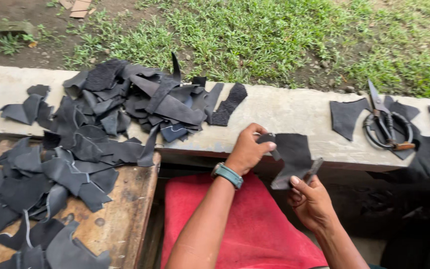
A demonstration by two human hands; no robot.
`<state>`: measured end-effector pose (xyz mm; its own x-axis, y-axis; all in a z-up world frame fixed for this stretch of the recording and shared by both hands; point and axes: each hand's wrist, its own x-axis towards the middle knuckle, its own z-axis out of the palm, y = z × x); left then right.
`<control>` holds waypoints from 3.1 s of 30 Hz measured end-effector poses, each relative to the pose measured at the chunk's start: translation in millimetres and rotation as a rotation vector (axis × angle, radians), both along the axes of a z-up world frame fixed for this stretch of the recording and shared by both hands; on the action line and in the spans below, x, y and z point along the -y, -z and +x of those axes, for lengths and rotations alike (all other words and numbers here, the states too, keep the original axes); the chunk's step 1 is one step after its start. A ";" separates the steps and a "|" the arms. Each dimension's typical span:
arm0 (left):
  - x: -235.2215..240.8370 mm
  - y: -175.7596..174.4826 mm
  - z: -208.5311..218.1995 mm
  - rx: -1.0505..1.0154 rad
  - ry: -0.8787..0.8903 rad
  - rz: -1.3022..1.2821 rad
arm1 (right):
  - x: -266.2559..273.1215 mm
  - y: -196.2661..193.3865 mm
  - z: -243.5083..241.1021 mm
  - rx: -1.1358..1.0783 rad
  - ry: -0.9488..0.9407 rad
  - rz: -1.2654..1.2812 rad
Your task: The person uses a knife to cut and trim small pieces of black leather on a concrete ledge. They handle the leather pieces by hand, aligning them and making precise cuts, while a pile of leather scraps accumulates on the left side of the workspace.
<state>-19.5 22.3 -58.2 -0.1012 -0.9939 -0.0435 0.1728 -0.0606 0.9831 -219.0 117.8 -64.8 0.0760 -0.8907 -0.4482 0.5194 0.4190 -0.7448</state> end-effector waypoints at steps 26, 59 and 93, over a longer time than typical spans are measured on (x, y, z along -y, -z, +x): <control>15.2 -6.6 13.1 0.153 -0.250 -0.029 | 37.8 9.1 -16.7 -0.236 0.018 0.155; 20.0 1.8 10.3 -0.022 -0.197 -0.003 | 103.0 -7.4 -46.1 -0.756 -0.103 -0.101; 15.3 -1.7 4.7 0.071 -0.325 -0.023 | 106.8 -12.9 -47.8 -0.929 -0.246 -0.067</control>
